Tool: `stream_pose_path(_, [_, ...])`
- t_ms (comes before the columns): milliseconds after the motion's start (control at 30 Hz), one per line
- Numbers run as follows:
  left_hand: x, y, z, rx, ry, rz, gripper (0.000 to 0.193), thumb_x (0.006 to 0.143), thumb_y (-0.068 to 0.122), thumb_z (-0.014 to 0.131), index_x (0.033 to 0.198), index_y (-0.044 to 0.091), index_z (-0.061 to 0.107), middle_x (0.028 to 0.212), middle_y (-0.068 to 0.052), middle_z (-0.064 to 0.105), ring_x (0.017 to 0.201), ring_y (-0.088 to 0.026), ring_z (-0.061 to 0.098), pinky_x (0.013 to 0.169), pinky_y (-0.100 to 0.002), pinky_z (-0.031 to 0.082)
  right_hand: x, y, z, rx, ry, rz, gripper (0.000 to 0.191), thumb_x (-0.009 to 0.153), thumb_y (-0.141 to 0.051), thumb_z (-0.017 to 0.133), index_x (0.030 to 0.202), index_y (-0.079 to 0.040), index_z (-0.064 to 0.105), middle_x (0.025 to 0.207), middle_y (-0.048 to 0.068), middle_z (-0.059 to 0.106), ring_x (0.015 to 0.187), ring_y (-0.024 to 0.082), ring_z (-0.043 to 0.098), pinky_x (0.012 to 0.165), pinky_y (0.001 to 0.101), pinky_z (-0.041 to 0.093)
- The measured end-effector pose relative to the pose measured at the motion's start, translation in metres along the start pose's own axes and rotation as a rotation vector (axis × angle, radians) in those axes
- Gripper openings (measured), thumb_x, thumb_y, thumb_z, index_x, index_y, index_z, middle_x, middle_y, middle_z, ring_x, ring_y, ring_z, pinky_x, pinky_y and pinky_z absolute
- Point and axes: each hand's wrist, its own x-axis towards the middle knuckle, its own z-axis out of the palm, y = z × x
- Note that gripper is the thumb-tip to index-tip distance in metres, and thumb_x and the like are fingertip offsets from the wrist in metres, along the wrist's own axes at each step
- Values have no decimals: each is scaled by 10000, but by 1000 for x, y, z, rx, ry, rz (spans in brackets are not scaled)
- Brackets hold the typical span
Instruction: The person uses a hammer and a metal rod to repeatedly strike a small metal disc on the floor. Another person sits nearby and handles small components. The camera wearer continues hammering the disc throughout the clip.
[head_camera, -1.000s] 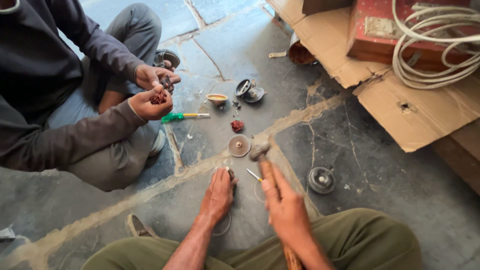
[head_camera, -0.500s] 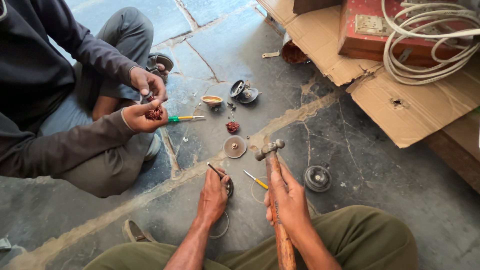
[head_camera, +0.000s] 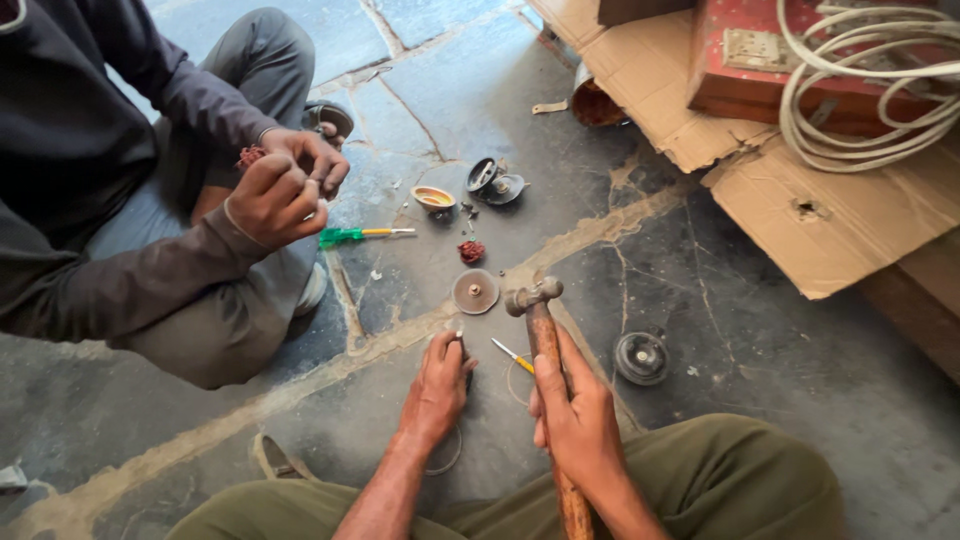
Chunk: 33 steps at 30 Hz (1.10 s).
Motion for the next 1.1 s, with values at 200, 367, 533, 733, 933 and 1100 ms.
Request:
stream_pose_path(200, [-1,-4,3,-27,-34,-8,286,938,139,669,1161,5,551,1272,-192,578,1168,-422,561,946,-476,493,-10,0,6,-217,-80,-157,595,963,-295,580,1531,-168,457,611,51,620,437,103,546,445,301,491])
stream_pose_path(367, [-2,-5,3,-24,-55,-32,233,944,125,657,1127,22,556,1244,-172,586,1172,-410,564,945,-476,491,-4,5,16,-521,-77,-393,547,999,-303,596,1501,-113,493,841,236,694,700,385,675,598,432,529])
stream_pose_path(533, [-1,-5,3,-30,-37,2,237,937,131,658,1121,20,558,1240,-174,587,1180,-410,561,955,-473,485,-3,-7,14,-635,-114,-258,561,963,-332,598,1486,-153,500,791,266,709,761,456,699,656,488,524])
stream_pose_path(733, [-4,-6,6,-35,-24,7,257,942,150,662,1140,17,566,1245,-176,595,1178,-411,562,961,-471,486,-25,-44,3,-467,47,-276,611,1004,-327,597,1587,-200,461,815,213,690,706,339,704,658,429,566])
stream_pose_path(933, [1,-6,3,-6,-60,10,223,947,150,655,1105,22,563,1219,-174,592,1169,-409,559,964,-464,481,-5,-23,18,-665,-6,-401,544,982,-317,614,1495,-162,519,790,260,693,734,412,698,614,488,518])
stream_pose_path(1100, [0,-1,0,-31,-19,17,266,935,152,644,1131,-2,552,1189,-199,585,1129,-427,538,920,-480,466,0,6,8,-520,2,-128,525,967,-368,600,1459,-188,554,636,193,635,532,245,663,557,426,546])
